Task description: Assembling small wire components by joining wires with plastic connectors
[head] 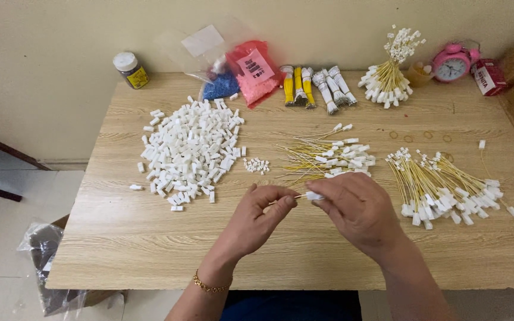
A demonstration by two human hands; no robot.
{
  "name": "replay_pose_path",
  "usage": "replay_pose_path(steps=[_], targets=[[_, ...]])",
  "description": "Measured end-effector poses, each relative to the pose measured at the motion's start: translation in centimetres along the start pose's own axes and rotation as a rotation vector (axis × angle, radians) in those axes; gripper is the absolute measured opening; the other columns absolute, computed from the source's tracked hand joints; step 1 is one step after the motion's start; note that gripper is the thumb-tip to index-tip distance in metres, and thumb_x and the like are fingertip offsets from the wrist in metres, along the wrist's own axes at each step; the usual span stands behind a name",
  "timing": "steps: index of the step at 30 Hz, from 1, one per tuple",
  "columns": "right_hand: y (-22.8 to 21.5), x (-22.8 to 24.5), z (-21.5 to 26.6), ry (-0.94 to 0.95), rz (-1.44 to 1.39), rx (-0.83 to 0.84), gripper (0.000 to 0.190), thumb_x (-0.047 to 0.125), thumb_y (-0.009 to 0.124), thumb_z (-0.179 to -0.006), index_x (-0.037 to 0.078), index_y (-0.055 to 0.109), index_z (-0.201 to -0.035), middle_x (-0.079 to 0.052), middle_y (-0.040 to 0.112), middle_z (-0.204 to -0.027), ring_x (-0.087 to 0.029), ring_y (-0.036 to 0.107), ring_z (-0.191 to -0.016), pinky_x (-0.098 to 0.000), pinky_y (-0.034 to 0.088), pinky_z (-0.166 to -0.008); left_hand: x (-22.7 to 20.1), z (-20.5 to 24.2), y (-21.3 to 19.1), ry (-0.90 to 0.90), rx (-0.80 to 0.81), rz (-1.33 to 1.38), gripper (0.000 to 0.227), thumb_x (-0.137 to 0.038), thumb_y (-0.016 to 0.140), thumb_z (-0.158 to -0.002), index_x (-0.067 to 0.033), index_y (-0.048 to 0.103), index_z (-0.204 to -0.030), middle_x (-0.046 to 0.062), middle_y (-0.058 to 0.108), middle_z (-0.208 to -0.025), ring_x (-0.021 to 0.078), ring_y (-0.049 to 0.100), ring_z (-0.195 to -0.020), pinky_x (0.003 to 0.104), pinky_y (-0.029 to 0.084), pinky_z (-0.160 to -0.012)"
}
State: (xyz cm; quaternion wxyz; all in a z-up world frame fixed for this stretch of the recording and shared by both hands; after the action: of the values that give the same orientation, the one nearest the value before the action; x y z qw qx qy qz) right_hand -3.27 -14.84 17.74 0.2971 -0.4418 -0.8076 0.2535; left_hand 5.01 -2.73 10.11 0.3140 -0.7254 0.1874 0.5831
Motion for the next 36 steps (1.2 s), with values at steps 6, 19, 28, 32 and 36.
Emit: replay_pose_path(steps=[6, 19, 28, 32, 36], targets=[[0.8, 0.9, 0.0, -0.001, -0.041, 0.051, 0.028, 0.009, 0.071, -0.081, 0.015, 0.067, -0.109, -0.005, 0.07, -0.085, -0.027, 0.068, -0.075, -0.0416, 0.055, -0.068, 3.2, 0.0, 1.1, -0.055, 0.008, 0.228, 0.017, -0.02, 0.063, -0.094, -0.0061, 0.072, -0.092, 0.004, 0.068, -0.074, 0.0135, 0.06, -0.083, 0.045, 0.045, -0.095], [-0.3, -4.8, 2.9, 0.264, 0.071, 0.141, 0.03, 0.01, 0.073, -0.08, 0.016, 0.068, -0.109, -0.004, 0.072, -0.085, -0.027, 0.068, -0.076, -0.0424, 0.053, -0.071, 10.0, 2.4, -1.6, -0.334, -0.04, 0.143, 0.019, -0.022, 0.065, -0.092, -0.0047, 0.072, -0.092, 0.006, 0.065, -0.075, 0.0138, 0.055, -0.078, 0.028, 0.046, -0.071], [9.4, -3.4, 4.9, 0.237, -0.159, 0.486, 0.019, 0.028, 0.058, -0.094, 0.013, 0.066, -0.102, -0.009, 0.066, -0.093, -0.031, 0.065, -0.098, -0.0449, 0.049, -0.088, 7.4, 2.2, 0.8, -0.277, 0.024, 0.006, 0.018, -0.025, 0.063, -0.092, -0.0095, 0.073, -0.091, 0.006, 0.069, -0.077, 0.0152, 0.063, -0.08, 0.032, 0.051, -0.073], [11.9, -4.3, 6.7, 0.425, -0.384, 0.522, 0.018, 0.027, 0.058, -0.093, 0.011, 0.066, -0.089, -0.002, 0.067, -0.081, -0.018, 0.062, -0.078, -0.0309, 0.046, -0.069, 7.0, 2.5, 0.3, -0.287, -0.013, -0.162, 0.017, -0.027, 0.061, -0.09, -0.0154, 0.07, -0.082, -0.007, 0.066, -0.072, 0.0075, 0.054, -0.066, 0.028, 0.043, -0.062], [11.3, -5.0, 6.9, 0.699, -0.429, 0.535, 0.014, 0.018, 0.059, -0.091, 0.01, 0.07, -0.093, -0.01, 0.064, -0.073, -0.027, 0.067, -0.075, -0.0386, 0.054, -0.071, 10.3, 2.8, 0.2, -0.438, -0.059, -0.016, 0.018, -0.029, 0.065, -0.09, -0.0148, 0.073, -0.096, 0.004, 0.074, -0.083, 0.0142, 0.067, -0.083, 0.029, 0.052, -0.074]])
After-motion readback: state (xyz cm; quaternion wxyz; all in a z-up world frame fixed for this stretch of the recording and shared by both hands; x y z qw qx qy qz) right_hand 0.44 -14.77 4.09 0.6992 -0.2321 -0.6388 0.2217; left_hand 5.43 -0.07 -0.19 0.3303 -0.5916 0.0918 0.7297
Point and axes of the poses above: each hand's wrist, its own z-axis away from the middle knuckle, its own y-axis out of the palm, x = y × z, the point moved 8 cm from there along -z, towards the middle knuckle
